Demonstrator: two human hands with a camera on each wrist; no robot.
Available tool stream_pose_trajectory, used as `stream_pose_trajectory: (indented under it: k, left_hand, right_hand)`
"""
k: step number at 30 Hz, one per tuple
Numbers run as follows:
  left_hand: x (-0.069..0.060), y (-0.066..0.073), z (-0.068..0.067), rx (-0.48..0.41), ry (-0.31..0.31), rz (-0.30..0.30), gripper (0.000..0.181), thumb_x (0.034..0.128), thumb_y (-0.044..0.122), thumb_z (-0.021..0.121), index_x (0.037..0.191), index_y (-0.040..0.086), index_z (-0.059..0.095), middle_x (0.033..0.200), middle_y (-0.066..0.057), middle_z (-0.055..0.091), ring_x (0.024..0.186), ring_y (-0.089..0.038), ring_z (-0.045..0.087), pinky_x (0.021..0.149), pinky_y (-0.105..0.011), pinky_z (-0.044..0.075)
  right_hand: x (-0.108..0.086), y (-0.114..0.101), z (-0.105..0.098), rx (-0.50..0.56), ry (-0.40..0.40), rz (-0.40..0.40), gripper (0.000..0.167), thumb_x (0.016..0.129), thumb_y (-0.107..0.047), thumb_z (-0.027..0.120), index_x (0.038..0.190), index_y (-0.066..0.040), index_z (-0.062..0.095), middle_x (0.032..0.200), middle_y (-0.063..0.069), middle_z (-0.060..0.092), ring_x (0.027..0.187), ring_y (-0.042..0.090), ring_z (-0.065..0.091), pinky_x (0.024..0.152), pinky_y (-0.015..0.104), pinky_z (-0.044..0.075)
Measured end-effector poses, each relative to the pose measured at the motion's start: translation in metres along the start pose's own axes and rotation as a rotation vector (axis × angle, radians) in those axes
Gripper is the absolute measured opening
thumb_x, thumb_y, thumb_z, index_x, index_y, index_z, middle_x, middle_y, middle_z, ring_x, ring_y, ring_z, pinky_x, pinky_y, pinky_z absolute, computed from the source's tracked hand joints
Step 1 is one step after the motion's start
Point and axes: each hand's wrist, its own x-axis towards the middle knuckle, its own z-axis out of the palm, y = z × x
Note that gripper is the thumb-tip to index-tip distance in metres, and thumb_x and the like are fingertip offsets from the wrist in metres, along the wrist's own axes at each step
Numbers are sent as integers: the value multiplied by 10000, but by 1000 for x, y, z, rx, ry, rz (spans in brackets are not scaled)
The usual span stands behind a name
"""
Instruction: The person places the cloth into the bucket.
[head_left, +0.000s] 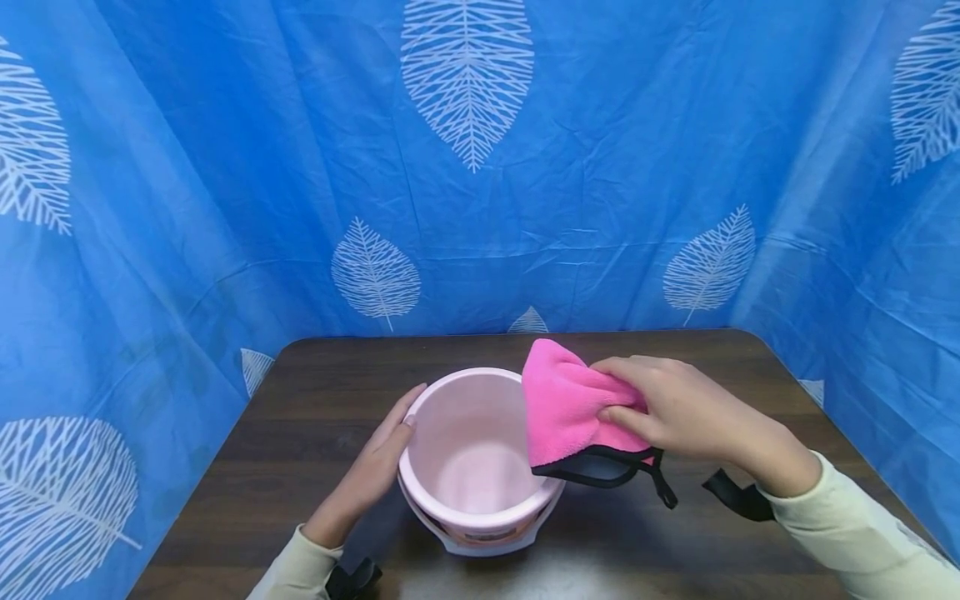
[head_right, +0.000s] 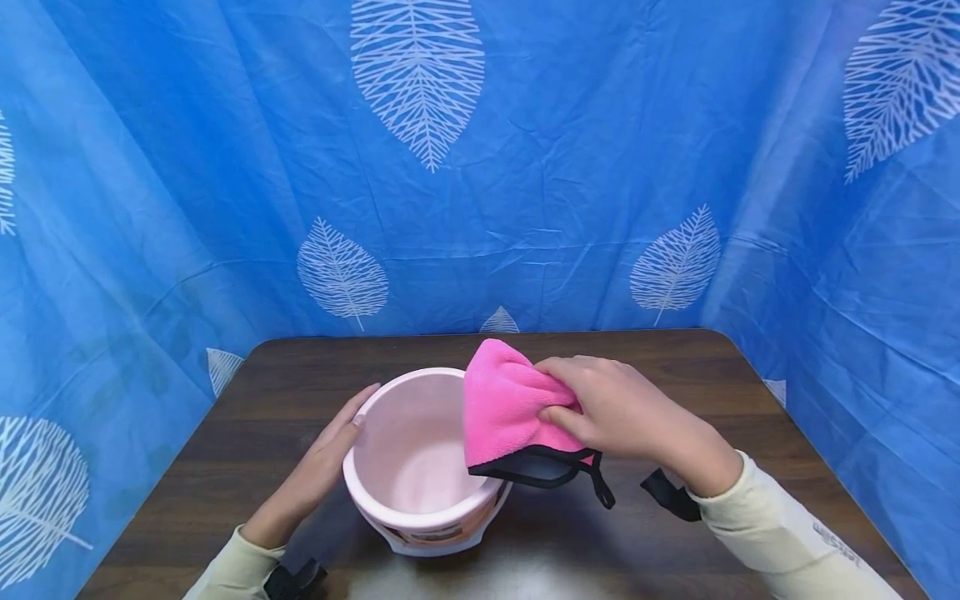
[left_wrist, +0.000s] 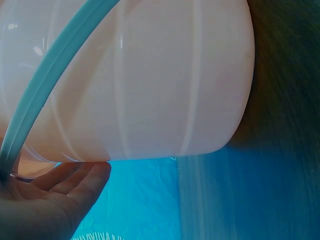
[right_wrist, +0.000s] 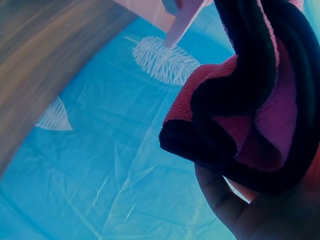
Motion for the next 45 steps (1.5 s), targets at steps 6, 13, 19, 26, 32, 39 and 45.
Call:
stream_pose_trajectory:
  k: [6,13,19,26,32,39,45]
  left_hand:
    - [0,-1,0,5,3,1,529,1111,218,315,1608,61,225,1654,-158,242,1508,-378,237,1178,-591,212]
    - [-1,0,0,8,4,-1,531,1111,222,315,1608,59,224,1656,-152,242,1509,-375,235,1177,-594,215]
    - [0,0,0,5,2,3,530,1112,217,315,1608,54,224,1655,-152,243,1509,-373,235,1181,-595,204]
    - [0,0,0,1,9,-4,536,1109,225,319,1609,57,221,1657,-146,240,1510,-377,231,1181,-606,196]
    - [1,0,0,7,15,-12,529,1108,224,322,1607,70,236,1655,-150,243,1511,-375,228,1185,-604,188]
    - [2,0,0,7,17,-4,526,1109,216,326,1604,60,243,1650,-159,250,1505,-377,238,1187,-596,190]
    - [2,-1,1,4,22,-3,523,1105,205,331,1602,64,251,1646,-162,258,1500,-376,251,1186,-602,196]
  right_hand:
    - [7,-4,3,12,-3,-14,434,853,-239,827,1244,-124,678,1042,-56,694,901,118,647,787,407,566]
    - [17,-9,8,35,-48,8,443,882,-286,806,1270,-123,668,1053,-51,694,918,135,644,800,411,559]
    - [25,-13,12,40,-86,-1,443,891,-288,795,1269,-99,663,1013,-45,688,889,144,636,781,402,557]
    - [34,-18,17,44,-113,-2,431,890,-277,792,1259,-94,664,966,-64,664,856,135,610,751,370,536]
    - [40,-21,21,42,-130,-3,432,881,-281,800,1245,-89,670,928,-83,648,821,123,593,722,347,517]
    - [47,-23,25,31,-142,-20,426,870,-275,807,1231,-88,677,899,-87,646,787,111,584,705,334,516]
    - [52,-26,29,30,-156,-30,432,866,-286,805,1222,-80,676,866,-96,635,763,100,577,692,320,512]
